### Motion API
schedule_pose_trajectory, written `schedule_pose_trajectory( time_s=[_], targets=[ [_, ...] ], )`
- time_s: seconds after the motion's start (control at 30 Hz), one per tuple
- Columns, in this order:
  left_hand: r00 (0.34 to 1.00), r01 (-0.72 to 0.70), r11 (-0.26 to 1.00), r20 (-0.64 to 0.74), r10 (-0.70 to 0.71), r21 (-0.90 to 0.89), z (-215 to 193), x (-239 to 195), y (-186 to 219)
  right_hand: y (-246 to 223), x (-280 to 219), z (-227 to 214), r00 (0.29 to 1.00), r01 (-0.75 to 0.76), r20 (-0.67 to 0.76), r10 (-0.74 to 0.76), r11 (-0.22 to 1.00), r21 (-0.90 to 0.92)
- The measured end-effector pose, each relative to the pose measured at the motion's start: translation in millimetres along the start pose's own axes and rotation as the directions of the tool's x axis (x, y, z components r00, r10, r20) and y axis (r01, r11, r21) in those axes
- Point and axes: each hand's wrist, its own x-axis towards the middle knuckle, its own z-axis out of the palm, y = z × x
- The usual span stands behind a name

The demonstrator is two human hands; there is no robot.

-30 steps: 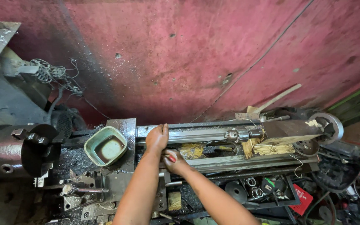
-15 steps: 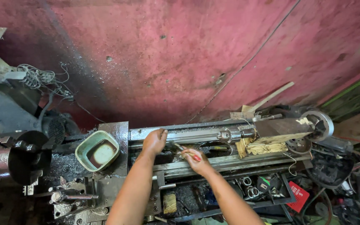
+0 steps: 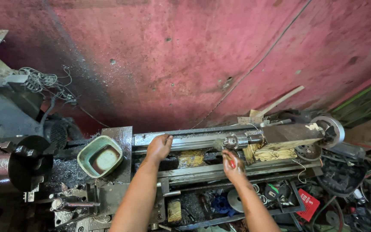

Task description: Cleaning metal shavings from a lathe and applying lubricant using a brush

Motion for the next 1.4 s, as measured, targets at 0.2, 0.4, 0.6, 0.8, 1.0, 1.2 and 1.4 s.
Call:
schedule_pose_trajectory(
  time_s=[0.2,0.4,0.6,0.8,1.0,1.2,1.4],
  targets=[
    [0.998,-0.045,0.999,-0.036,0.045,0.007,-7,-8,11,104,20,79,0.756,-0.005,-0.407,-0.513,0.617,-0.787],
    [0.998,-0.031,0.999,-0.045,0.031,0.014,11,15,-16,51,35,66,0.808,0.24,-0.17,-0.564,0.58,-0.778],
    [0.999,-0.006,1.0,-0.047,0.005,-0.028,9,13,-20,-76,47,65,0.997,-0.028,0.054,0.057,0.903,-0.429],
    [0.998,-0.025,0.997,-0.058,0.021,-0.073,-7,-1,0,-136,38,97,0.989,-0.011,0.135,0.053,0.955,-0.296],
    [0.997,-0.032,0.995,-0.067,0.026,-0.091,-1,5,-7,-156,33,133,0.988,-0.022,0.146,0.044,0.988,-0.15],
    [0.998,0.0,0.995,-0.065,-0.007,-0.103,-7,1,-1,-143,37,146,0.952,-0.219,0.265,0.156,0.948,0.232],
    [0.997,0.018,0.995,-0.071,-0.024,-0.094,-8,3,-2,-116,43,133,0.89,-0.401,0.189,0.415,0.516,0.757]
  ],
)
